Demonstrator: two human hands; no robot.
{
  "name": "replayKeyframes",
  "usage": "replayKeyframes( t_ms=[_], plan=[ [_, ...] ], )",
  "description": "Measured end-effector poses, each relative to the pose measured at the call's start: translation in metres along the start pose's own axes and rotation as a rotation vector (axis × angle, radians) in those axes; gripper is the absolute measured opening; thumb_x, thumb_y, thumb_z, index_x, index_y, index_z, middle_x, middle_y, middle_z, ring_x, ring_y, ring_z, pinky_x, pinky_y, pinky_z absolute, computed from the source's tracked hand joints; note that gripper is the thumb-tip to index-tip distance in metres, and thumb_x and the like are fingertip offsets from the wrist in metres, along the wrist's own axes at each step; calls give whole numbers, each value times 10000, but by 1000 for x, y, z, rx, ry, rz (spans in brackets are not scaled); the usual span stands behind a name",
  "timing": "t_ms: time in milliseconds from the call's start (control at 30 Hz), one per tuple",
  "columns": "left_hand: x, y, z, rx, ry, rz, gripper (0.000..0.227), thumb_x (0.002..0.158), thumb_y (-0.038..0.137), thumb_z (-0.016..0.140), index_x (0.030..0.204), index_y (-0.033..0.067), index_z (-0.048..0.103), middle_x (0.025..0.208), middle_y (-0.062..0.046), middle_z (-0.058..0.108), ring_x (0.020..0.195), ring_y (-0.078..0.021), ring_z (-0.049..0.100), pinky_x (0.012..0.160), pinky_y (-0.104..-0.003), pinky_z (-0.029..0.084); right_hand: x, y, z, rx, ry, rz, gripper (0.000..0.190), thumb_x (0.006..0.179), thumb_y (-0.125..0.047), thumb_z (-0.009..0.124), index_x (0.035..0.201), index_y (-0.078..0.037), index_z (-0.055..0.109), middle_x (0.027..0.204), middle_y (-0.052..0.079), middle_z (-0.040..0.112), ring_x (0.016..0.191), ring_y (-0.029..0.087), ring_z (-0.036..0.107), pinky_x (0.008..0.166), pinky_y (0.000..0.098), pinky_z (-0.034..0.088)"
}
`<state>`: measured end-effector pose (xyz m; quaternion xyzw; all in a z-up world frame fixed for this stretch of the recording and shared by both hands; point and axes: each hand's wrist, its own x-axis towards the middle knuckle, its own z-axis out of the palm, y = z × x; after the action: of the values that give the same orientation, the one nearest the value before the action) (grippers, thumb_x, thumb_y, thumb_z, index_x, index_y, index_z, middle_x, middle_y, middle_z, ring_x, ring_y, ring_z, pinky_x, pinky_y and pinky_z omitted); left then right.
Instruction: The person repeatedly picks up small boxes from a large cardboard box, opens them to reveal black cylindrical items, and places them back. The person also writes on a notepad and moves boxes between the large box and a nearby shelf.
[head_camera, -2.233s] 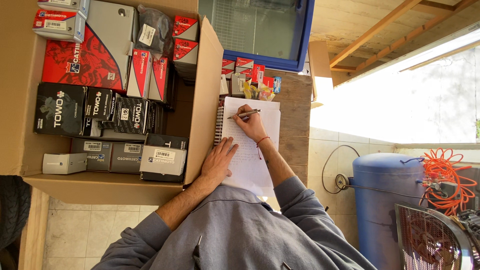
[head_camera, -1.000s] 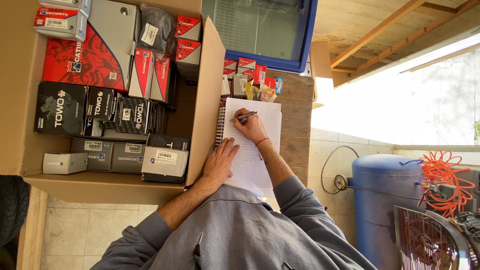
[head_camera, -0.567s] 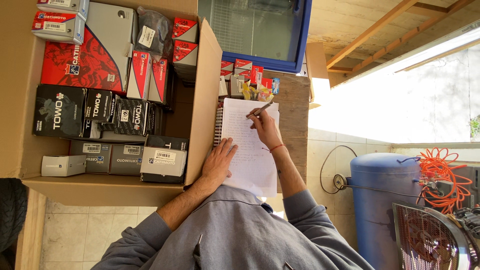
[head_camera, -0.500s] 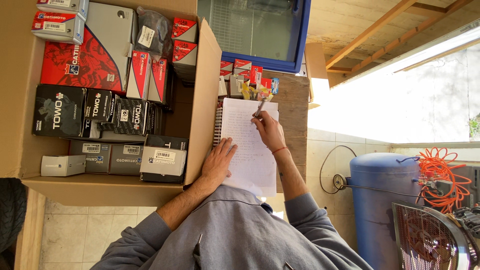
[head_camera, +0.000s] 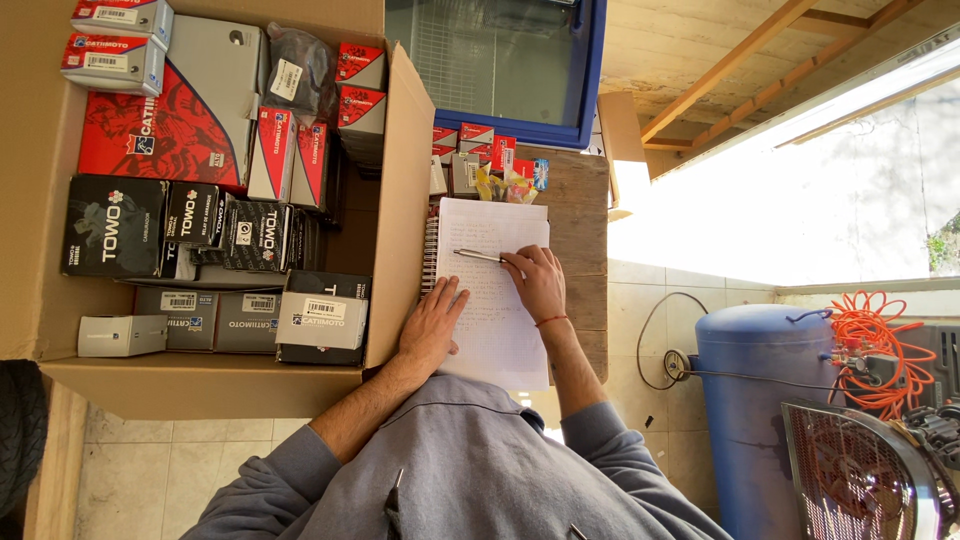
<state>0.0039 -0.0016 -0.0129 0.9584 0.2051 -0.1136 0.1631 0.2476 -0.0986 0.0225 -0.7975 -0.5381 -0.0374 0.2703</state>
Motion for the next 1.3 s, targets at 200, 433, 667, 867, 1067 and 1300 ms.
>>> replayKeyframes(
  t_ms=[200,433,667,867,1067,1300],
  plan=[
    [-2,0,-2,-25,-7,2,1313,660,463,1025,1746,171,348,1843,-183,198,1708,-372,192,1371,-469,278,21,-2,22,-48,-37,-37,153,1026,-368,805,1163,-333,866,1050,-28,718,1064,218,710,953,377,569],
    [-1,0,-3,-36,-14,0,1300,660,457,1025,1740,172,360,1842,-180,204,1706,-374,197,1368,-470,291,22,-2,31,-43,-67,-38,154,1016,-352,813,1161,-326,858,1073,-46,725,1113,194,705,1013,371,555],
    [0,-1,0,-24,-4,4,1307,646,478,1030,1734,177,371,1840,-177,204,1705,-371,198,1368,-465,284,23,0,29,-74,-15,-37,143,1027,-358,805,1150,-332,874,1050,-44,746,1073,184,706,1001,362,554],
    [2,0,1,-33,1,10,1288,652,441,1039,1725,158,387,1835,-190,216,1702,-385,206,1361,-477,292,22,-4,10,-53,26,-39,239,996,-357,837,1229,-314,861,1078,-33,757,1079,207,719,969,378,570],
    [9,-2,20,7,27,9,1298,626,458,1050,1712,145,410,1819,-194,265,1698,-396,226,1347,-481,315,11,-18,-12,-14,80,-78,245,1000,-352,862,1242,-312,859,1100,-35,755,1073,213,727,947,374,571],
    [-17,10,-35,-187,92,74,1148,794,454,952,1728,110,379,1750,-230,382,1661,-407,340,1267,-517,431,-3,-48,-40,74,75,-62,219,1030,-317,857,1242,-261,868,1101,6,765,1070,264,739,936,415,570]
  ],
)
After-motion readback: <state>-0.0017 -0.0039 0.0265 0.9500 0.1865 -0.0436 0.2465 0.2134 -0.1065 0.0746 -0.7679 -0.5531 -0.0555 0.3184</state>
